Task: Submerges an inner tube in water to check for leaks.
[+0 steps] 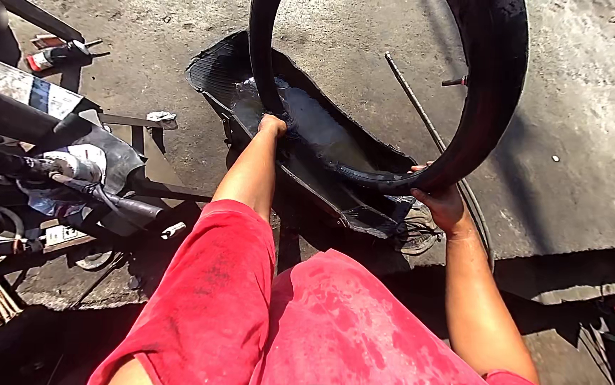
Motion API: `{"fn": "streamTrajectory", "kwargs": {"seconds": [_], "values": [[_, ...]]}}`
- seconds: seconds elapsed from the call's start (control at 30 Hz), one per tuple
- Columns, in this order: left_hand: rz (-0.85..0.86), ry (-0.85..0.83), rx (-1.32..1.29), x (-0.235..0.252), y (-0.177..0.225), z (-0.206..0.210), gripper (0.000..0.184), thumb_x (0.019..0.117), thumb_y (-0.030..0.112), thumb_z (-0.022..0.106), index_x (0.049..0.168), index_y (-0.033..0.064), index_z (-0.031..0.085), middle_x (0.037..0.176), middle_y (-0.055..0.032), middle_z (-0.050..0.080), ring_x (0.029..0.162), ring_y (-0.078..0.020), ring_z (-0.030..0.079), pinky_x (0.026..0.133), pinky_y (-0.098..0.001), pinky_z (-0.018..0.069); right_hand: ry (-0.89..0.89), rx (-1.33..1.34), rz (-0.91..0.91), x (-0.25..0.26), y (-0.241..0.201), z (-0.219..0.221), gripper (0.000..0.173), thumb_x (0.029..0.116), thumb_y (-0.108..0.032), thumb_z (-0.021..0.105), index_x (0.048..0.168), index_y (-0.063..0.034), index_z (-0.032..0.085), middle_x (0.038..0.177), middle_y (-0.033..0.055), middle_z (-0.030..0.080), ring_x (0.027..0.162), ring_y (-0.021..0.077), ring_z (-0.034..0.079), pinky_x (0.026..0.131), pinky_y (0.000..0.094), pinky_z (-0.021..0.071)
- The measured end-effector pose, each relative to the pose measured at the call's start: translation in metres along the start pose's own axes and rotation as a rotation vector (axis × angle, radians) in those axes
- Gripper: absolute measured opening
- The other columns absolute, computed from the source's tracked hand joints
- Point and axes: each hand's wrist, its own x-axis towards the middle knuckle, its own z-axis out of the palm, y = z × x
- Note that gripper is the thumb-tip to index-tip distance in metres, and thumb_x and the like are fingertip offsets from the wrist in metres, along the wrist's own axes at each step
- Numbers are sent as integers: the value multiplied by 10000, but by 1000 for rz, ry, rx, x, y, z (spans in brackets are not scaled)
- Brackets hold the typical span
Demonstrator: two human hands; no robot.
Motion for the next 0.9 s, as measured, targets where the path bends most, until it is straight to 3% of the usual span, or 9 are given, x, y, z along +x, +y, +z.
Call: {"fn": "streamTrajectory", "kwargs": {"seconds": [0.1, 0.23, 0.37, 0.9], "values": [[-8, -10, 50, 0, 2, 0, 550, 951, 265, 667, 1313, -128, 537, 1351, -318, 572, 1281, -423, 570, 1042, -610, 462, 0, -7, -3, -2, -1, 1, 752, 802, -46, 783, 1441, 30, 395, 1338, 133, 620, 1209, 200, 640, 1002, 350, 577], [5, -20, 76, -5, 2, -2, 558, 990, 393, 633, 1221, -115, 616, 1332, -322, 585, 1278, -426, 572, 1042, -615, 455, -25, -5, -9, -5, -1, 2, 770, 811, -89, 800, 1446, 27, 381, 1351, 130, 614, 1217, 202, 638, 1002, 342, 578], [7, -25, 54, -1, 2, -1, 619, 991, 472, 622, 1240, -95, 622, 1344, -323, 579, 1295, -433, 559, 1054, -623, 445, -28, -13, 0, -8, -2, 3, 759, 823, -78, 794, 1452, 29, 384, 1358, 131, 609, 1215, 193, 637, 996, 332, 579], [2, -17, 37, -2, 0, 1, 523, 983, 402, 631, 1167, -87, 654, 1284, -310, 614, 1240, -434, 590, 1011, -642, 461, -39, -78, 7, -10, -8, 7, 702, 837, -37, 762, 1434, 53, 404, 1320, 131, 626, 1190, 168, 644, 1005, 312, 569]]}}
